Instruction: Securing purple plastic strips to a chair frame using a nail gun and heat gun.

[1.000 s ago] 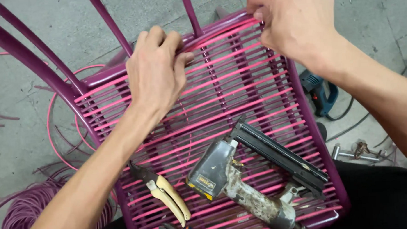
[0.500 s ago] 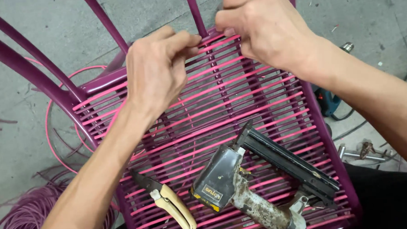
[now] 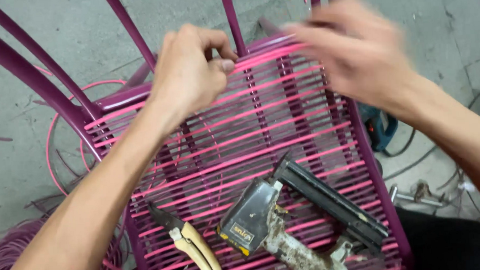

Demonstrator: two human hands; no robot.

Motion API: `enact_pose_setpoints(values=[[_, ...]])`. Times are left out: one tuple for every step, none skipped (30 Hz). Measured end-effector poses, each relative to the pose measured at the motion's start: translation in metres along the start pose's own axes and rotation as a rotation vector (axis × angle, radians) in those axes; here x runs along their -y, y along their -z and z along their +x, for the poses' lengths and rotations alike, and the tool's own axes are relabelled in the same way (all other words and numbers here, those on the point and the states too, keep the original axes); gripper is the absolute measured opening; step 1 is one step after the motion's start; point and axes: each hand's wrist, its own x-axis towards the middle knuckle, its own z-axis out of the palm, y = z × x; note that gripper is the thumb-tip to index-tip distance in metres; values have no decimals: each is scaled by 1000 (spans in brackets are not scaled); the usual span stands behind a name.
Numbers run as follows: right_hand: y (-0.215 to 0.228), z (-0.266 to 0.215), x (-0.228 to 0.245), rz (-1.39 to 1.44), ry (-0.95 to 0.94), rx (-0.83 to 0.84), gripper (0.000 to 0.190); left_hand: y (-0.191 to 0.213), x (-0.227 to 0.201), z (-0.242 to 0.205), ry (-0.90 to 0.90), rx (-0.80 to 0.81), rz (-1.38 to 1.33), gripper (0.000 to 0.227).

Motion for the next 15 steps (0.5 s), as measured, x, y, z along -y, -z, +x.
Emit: enact_pose_setpoints(values=[[10, -19, -4, -17, -119, -21, 33, 0, -2, -1, 45, 4, 17, 11], [20, -38, -9, -33, -238, -42, 34, 0, -4, -1, 91, 9, 33, 11], [2, -84, -35, -32, -231, -38, 34, 0, -5, -2, 96, 3, 29, 11], [-12, -138, -56, -141, -394, -30, 27, 1, -6, -4, 96, 11, 25, 11], [-20, -196, -71, -250, -552, -30, 19, 2, -8, -5, 93, 14, 21, 12], [-48, -232, -89, -251, -540, -30, 19, 3, -11, -6, 96, 3, 18, 12], [-72, -276, -99, -213, -872, 168, 31, 4, -13, -6, 110, -2, 15, 13], [-90, -323, -106, -160, -1196, 378, 53, 5, -15, -7, 123, -7, 13, 15], [-113, -353, -103, -161, -1186, 376, 53, 1, -13, -7, 126, -17, 12, 15], [-135, -383, -100, -109, -1141, 374, 84, -2, -10, -7, 105, -47, -1, 12], [-160, -410, -100, -54, -1087, 375, 119, -4, -7, -10, 91, -82, -11, 10], [-168, -410, -97, -51, -1068, 378, 119, -4, -11, -12, 101, -98, -9, 10], [-175, -412, -92, -69, -1128, 384, 122, -5, -16, -14, 141, -115, 8, 9], [-182, -414, -86, -86, -1187, 390, 125, -6, -21, -16, 181, -132, 25, 9], [-187, -418, -92, -83, -1172, 394, 125, -9, -19, -18, 192, -143, 26, 9]])
